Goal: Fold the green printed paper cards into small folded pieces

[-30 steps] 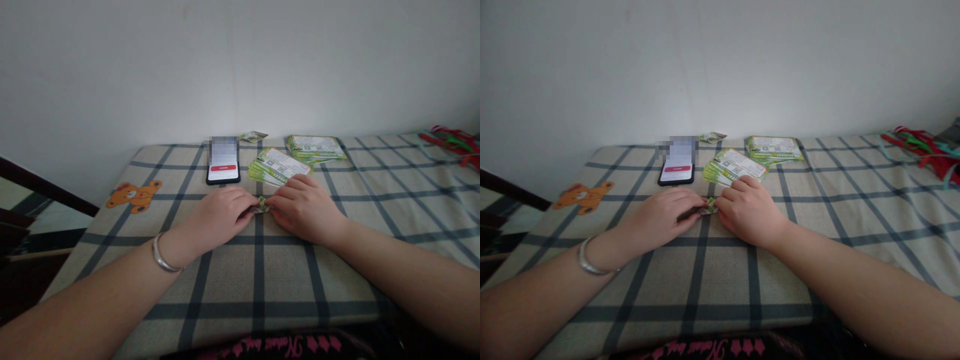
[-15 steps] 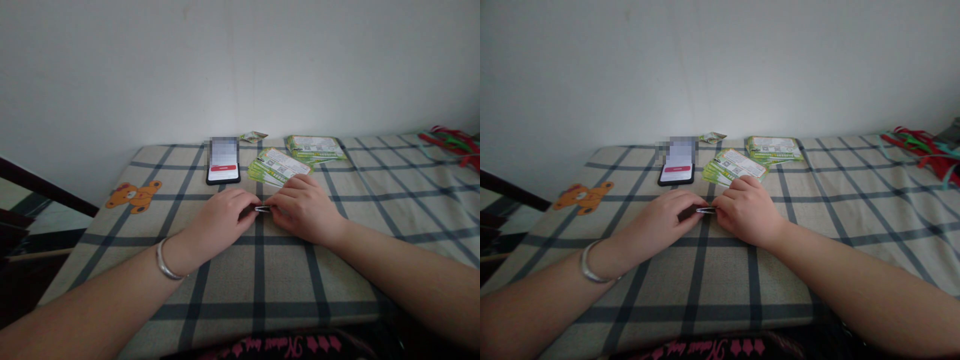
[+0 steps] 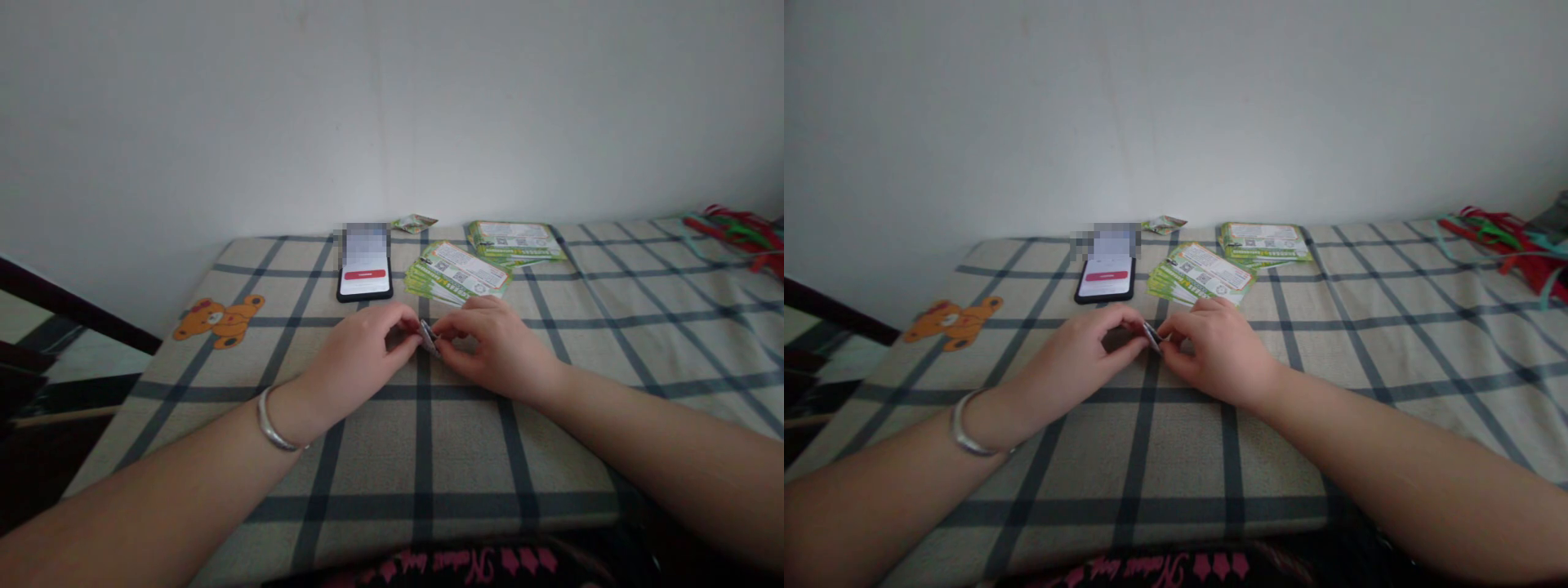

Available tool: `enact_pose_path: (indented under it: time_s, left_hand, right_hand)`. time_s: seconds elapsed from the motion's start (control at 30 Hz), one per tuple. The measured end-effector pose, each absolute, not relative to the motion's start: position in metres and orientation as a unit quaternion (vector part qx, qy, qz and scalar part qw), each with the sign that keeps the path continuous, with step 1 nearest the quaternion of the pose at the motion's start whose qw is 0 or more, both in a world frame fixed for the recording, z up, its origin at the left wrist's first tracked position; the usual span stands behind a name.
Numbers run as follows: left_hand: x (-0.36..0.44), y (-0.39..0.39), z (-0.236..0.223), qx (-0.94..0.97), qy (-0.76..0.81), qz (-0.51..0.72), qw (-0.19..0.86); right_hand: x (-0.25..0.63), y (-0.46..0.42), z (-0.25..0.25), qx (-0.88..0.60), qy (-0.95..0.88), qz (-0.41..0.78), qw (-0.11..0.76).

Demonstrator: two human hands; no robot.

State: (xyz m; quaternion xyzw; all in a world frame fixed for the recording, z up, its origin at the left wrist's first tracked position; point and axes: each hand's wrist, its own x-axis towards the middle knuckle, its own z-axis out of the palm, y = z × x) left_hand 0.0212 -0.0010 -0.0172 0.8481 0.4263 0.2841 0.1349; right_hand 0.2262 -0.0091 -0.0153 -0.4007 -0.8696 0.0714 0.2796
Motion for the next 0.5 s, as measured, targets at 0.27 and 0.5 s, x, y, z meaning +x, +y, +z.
enact_pose_path:
  time_s: [0.27,0.5]
  left_hand:
    - [0.02,0.0014,-0.0205,0.834,0.42,0.306,0.187]
    - [0.0197,0.0021,-0.0203,0.841,0.405,0.303,0.191]
  right_hand:
    - [0.2245,-0.0104,-0.0147,-0.413,-0.855,0.101,0.296]
    - [0.2254,-0.0088,-0.0166,-0.419,-0.853,0.105,0.294]
